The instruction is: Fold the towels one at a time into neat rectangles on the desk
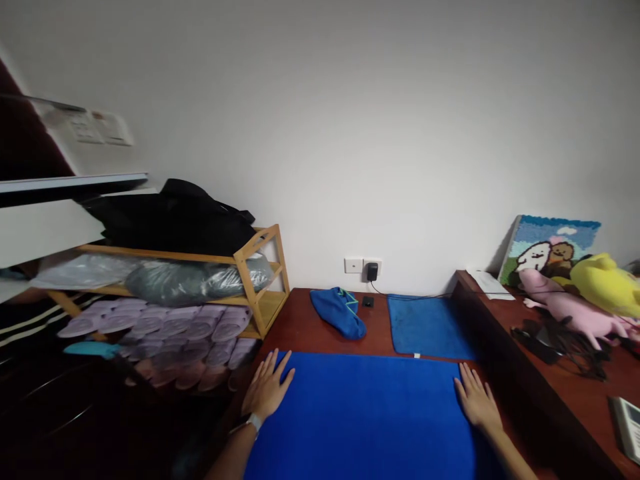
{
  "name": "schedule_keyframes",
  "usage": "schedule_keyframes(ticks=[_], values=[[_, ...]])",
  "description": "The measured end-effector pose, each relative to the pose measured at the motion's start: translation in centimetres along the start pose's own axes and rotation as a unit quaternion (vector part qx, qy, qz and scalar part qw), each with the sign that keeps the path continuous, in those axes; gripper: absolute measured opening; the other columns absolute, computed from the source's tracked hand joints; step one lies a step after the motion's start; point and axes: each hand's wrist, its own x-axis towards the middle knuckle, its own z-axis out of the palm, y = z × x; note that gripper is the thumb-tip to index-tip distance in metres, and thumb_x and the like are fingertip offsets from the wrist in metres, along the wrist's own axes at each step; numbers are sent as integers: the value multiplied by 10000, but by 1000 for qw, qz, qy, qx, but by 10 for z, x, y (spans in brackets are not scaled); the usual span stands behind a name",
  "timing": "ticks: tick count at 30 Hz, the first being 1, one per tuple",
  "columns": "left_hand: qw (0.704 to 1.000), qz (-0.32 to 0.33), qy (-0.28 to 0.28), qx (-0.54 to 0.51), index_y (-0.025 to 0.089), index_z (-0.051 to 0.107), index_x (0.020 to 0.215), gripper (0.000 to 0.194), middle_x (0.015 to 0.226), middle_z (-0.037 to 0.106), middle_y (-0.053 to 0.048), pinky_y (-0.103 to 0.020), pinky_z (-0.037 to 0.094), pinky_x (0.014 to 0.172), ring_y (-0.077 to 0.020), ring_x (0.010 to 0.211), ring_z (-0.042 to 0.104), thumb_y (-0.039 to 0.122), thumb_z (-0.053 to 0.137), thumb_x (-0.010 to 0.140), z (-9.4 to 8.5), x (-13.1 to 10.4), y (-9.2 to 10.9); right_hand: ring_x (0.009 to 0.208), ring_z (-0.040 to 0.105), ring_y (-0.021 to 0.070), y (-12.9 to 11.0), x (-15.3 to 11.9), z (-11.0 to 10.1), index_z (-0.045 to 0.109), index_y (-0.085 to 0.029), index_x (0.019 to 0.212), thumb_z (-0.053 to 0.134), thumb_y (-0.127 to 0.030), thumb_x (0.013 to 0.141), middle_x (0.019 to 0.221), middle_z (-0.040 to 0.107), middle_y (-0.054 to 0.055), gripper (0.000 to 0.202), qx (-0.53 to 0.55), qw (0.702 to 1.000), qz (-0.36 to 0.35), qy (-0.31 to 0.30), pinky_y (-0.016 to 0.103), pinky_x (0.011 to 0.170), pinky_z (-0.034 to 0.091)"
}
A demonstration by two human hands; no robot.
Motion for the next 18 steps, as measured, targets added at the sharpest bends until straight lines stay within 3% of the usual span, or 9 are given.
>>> schedule_keyframes(ticks=[6, 15, 18], values=[[1000, 3, -2, 7, 274, 443, 1535, 642, 1655, 378, -96, -504, 253, 1245, -293, 1527, 329, 567, 404, 965, 10, 7, -8, 1569, 135, 223, -5, 0, 2, 181, -201, 1634, 121, -553, 1000, 1701, 190, 31, 728, -7, 1000, -12, 15, 499, 1277, 118], [1000, -6, -15, 24, 266, 438, 1539, 639, 1673, 337, -97, -502, 254, 1244, -307, 1545, 282, 568, 396, 977, -2, 2, 3, 1572, 102, 225, -4, 2, -13, 146, -189, 1637, 128, -502, 1002, 1704, 150, 20, 708, -25, 999, 10, -31, 524, 1277, 103], [1000, -4, -8, 20, 283, 420, 1548, 637, 1686, 308, -92, -511, 250, 1245, -315, 1548, 271, 578, 395, 984, -2, -1, 3, 1568, 125, 261, -25, 2, -23, 254, -130, 1612, 190, -423, 991, 1691, 193, 53, 690, -64, 997, 29, -42, 550, 1271, 107]])
